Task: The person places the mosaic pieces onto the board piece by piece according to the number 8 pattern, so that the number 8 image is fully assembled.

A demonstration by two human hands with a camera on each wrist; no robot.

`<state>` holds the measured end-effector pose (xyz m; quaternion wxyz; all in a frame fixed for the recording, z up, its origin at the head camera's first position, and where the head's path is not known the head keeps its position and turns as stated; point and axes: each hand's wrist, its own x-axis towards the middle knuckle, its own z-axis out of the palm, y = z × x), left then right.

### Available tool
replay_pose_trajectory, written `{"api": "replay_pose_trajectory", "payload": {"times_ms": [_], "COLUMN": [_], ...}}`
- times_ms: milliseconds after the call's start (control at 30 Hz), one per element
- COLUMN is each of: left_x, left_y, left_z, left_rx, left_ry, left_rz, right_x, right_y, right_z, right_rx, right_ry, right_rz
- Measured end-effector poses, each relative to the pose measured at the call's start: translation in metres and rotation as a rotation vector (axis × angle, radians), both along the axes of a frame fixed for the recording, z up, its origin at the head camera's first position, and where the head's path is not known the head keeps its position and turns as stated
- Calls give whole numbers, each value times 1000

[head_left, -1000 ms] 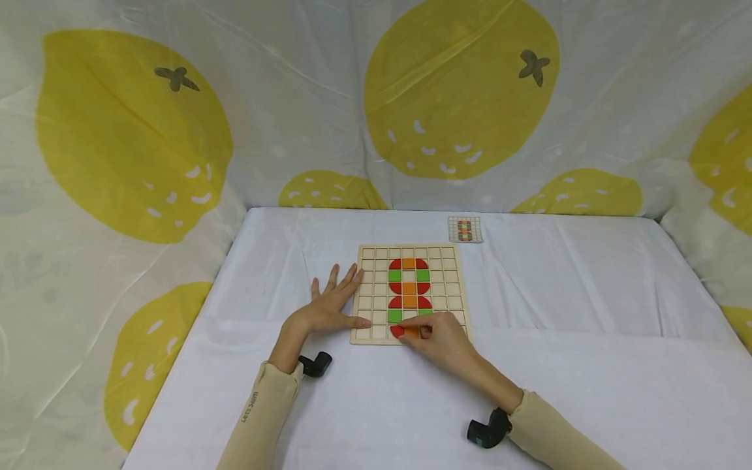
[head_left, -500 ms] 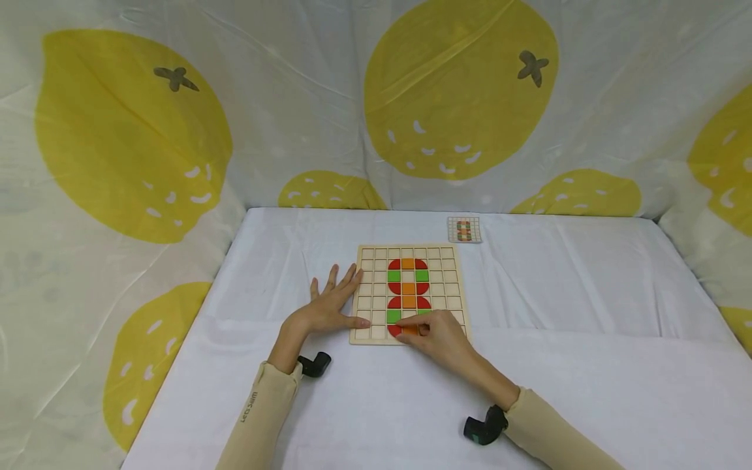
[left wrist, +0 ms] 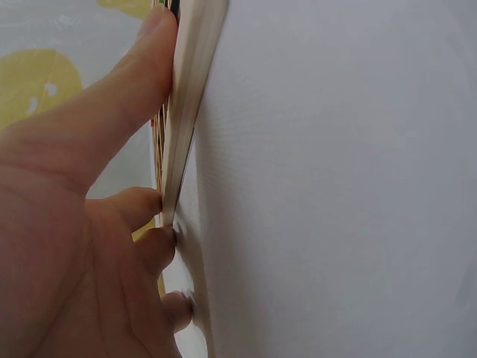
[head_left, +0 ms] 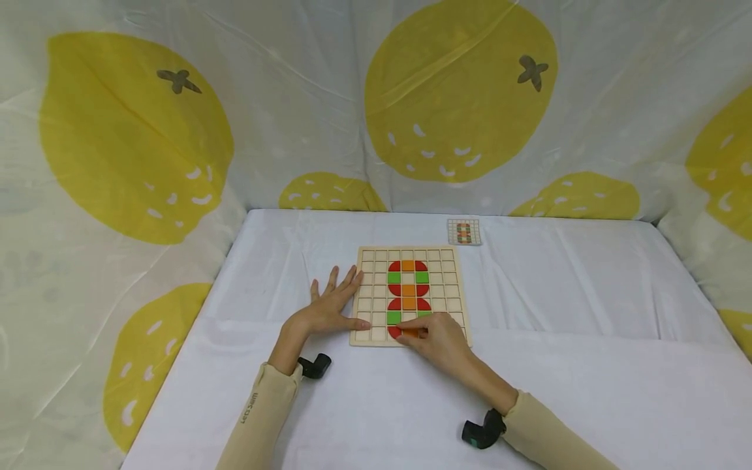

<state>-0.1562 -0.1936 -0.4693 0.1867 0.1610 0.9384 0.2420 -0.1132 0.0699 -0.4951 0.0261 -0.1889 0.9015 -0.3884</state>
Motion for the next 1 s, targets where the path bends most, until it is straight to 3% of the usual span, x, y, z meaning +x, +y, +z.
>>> {"api": "replay_pose_trajectory", "payload": {"times_ms": [867, 1000], "left_x": [1, 2], "left_y": [-6, -6], "left_z": [-2, -3], "left_rx": [2, 4], "left_ry": [-7, -10], "left_rz": [20, 19], "right_x": [3, 2], "right_y": [-1, 2], "right_z": [1, 2], "right_rx": [-5, -37], "right_ry": [19, -27], "right_rz": [15, 18]}}
